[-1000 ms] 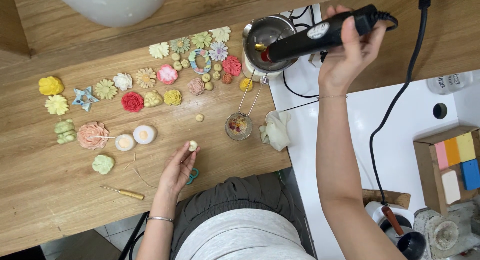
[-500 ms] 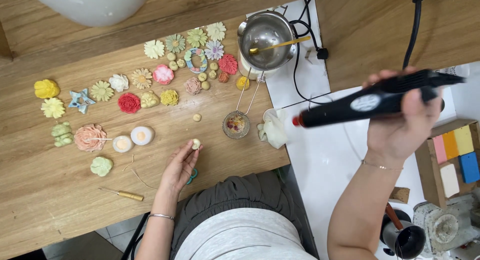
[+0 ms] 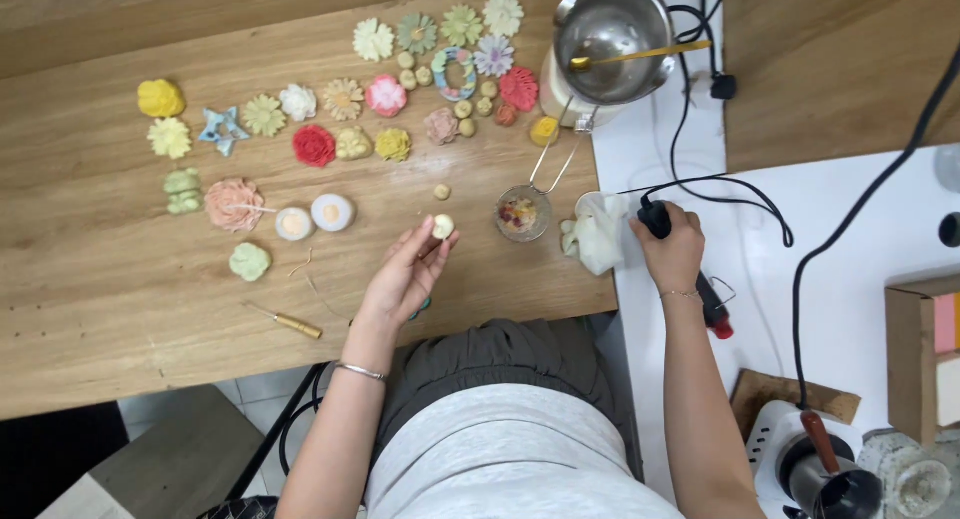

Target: Preparing and inserting wicks into small decorative wax pieces.

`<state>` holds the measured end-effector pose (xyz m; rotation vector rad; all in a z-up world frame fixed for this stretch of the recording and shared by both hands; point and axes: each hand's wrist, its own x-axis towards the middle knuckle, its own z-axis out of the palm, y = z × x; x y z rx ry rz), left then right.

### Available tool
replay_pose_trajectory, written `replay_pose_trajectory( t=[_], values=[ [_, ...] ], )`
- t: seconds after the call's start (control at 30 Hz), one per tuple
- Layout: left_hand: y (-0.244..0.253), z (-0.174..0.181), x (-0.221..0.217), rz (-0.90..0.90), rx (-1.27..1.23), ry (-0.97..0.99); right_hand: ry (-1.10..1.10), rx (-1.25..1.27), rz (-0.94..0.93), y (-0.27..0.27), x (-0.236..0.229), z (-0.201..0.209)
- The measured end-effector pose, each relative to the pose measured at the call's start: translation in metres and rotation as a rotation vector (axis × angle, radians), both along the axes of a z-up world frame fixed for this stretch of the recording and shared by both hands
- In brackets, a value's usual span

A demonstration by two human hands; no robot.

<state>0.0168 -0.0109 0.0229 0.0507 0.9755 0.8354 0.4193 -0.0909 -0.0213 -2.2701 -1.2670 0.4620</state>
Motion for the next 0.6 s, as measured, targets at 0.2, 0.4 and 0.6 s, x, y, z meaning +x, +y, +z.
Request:
replay_pose_trajectory(
  t=[0.2, 0.4, 0.6],
  values=[
    [0.002, 0.044, 0.018, 0.006, 0.02, -0.152, -0.293, -0.029, 0.156, -0.001, 0.004, -0.006],
    [-0.004, 0.093, 0.036, -0.098, 0.253, 0.055, 0.062, -0.236, 0.014, 0.033, -0.006, 0.08],
    [0.0, 0.13, 0.059, -0.291, 0.88, 0.621, 0.589, 0.188, 0.008, 0.102, 0.009, 0.104]
  ],
)
